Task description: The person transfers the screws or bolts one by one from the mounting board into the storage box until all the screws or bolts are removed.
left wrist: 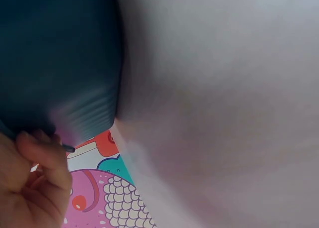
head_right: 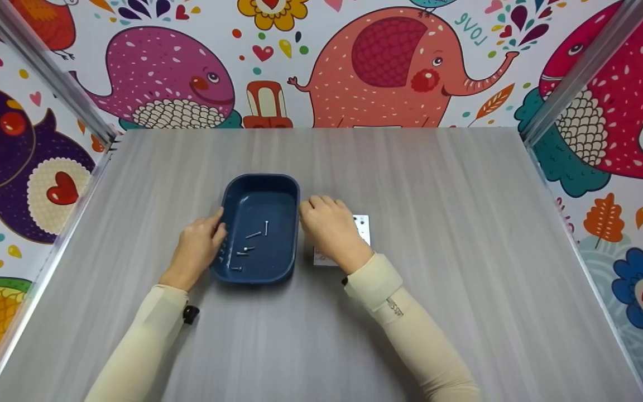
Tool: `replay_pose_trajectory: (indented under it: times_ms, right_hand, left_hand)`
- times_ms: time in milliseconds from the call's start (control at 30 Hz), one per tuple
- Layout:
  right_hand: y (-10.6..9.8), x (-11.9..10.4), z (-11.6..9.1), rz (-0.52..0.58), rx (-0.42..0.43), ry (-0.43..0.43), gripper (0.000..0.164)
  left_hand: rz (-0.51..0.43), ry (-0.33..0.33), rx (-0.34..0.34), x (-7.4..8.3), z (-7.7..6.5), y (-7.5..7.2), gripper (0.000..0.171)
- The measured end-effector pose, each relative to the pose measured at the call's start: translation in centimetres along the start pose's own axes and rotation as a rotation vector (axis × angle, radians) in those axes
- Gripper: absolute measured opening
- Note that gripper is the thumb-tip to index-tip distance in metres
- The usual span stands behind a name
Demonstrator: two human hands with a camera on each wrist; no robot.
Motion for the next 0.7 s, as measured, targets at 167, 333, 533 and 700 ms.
replay_pose_trajectory:
  times_ms: [167, 333, 533, 700]
  right_hand:
    - [-0.8, 0.6, -0.8, 0.002, 0.001, 0.033, 0.004]
    - [-1.6, 1.0, -1.5, 0.008, 0.020, 0.028, 0.006]
    - [-2.3, 1.1, -2.4, 0.010, 0.046, 0.024, 0.011]
    - [-2.1, 1.1, -3.1, -0.003, 0.045, 0.028, 0.013]
  left_hand:
    - [-0.009, -0.004, -0.001, 0.0, 0.0, 0.0, 0.034]
    - [-0.014, -0.012, -0.010, 0.1, 0.0, -0.1, 0.035]
    - [-0.020, -0.014, -0.017, 0.1, 0.0, -0.1, 0.035]
    - [-0.015, -0.014, -0.012, 0.1, 0.0, -0.2, 0.035]
Point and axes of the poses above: each hand's wrist, its own z-axis towards the middle knuckle, its own y-axis out of the palm, x = y × z, the point moved 2 cm from there along z, towards the middle knuckle, and after that the axes turned 10 degrees about z, right-handed, at the moved point
